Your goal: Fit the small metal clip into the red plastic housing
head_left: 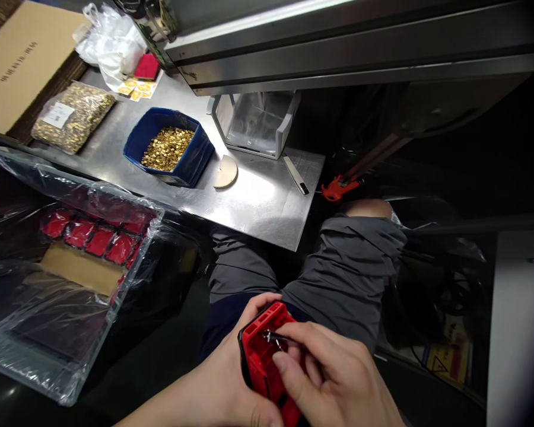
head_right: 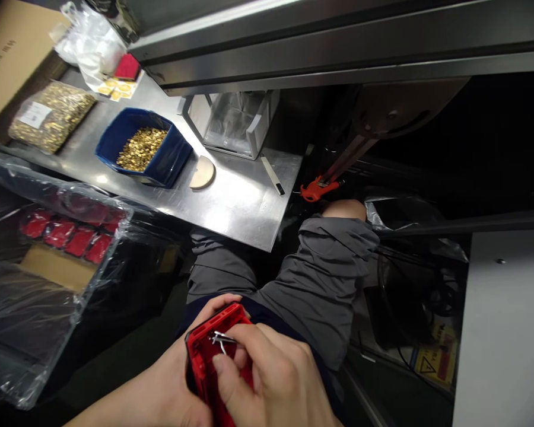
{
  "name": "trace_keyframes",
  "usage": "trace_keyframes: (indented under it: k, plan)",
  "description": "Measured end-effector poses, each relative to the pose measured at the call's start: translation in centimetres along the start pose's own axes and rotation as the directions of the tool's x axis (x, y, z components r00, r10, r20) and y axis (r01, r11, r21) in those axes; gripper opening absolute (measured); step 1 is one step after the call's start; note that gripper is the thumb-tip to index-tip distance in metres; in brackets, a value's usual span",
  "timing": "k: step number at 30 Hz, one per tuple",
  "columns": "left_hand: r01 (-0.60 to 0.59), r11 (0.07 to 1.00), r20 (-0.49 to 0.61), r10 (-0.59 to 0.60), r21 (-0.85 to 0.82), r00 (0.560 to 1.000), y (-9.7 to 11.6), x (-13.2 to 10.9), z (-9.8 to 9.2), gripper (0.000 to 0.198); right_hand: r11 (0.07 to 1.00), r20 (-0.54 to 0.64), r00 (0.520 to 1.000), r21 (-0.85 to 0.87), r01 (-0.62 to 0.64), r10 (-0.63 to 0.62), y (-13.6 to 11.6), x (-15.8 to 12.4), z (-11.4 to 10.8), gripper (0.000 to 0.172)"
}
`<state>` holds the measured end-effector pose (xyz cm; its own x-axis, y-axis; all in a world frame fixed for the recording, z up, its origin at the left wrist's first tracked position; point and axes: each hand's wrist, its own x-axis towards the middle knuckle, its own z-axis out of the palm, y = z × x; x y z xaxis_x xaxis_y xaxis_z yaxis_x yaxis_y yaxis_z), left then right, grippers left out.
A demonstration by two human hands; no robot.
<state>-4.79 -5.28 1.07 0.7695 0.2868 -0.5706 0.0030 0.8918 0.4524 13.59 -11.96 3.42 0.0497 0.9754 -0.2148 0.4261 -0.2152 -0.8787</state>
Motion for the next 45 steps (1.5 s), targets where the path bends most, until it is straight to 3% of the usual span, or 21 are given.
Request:
trace_keyframes:
  k: [5,11,23,34,39,42,45]
  plan:
    - [-0.039,0.99,0.018,0.037,0.136,0.999,-0.3,0.2,-0.3,0.114,0.947,0.191,0.952,0.171,-0.272,0.239,-0.2,-0.2,0.9,0.02]
    - [-0.063,0.973,-0.014,0.068,0.221,0.998,-0.4,0.2,-0.3,0.098,0.867,0.304,0.863,0.173,-0.467,0.404,-0.7,0.2,1.0,0.03]
    - [-0.01,0.986,-0.016,0.013,0.168,1.0,-0.2,0.2,-0.1,0.099,0.828,0.345,0.85,0.264,-0.495,0.398,-0.6,0.0,1.5,0.029]
    - [-0.033,0.988,-0.032,0.038,0.154,0.999,-1.0,0.3,-0.1,0.097,0.855,0.323,0.878,0.27,-0.443,0.353,-0.5,0.0,1.6,0.031]
    - [-0.018,1.0,-0.048,0.02,0.025,0.999,-0.6,0.1,0.2,0.112,0.85,0.334,0.878,0.289,-0.441,0.342,-0.7,0.3,1.5,0.032]
    - [0.004,0.999,-0.038,-0.006,-0.05,0.999,-0.4,-0.1,0.3,0.119,0.803,0.349,0.866,0.357,-0.477,0.359,-0.7,0.3,1.6,0.035]
    - [0.017,1.0,0.005,-0.017,-0.02,1.0,-0.5,0.1,0.2,0.113,0.693,0.344,0.843,0.481,-0.537,0.414,-0.8,0.3,1.1,0.04]
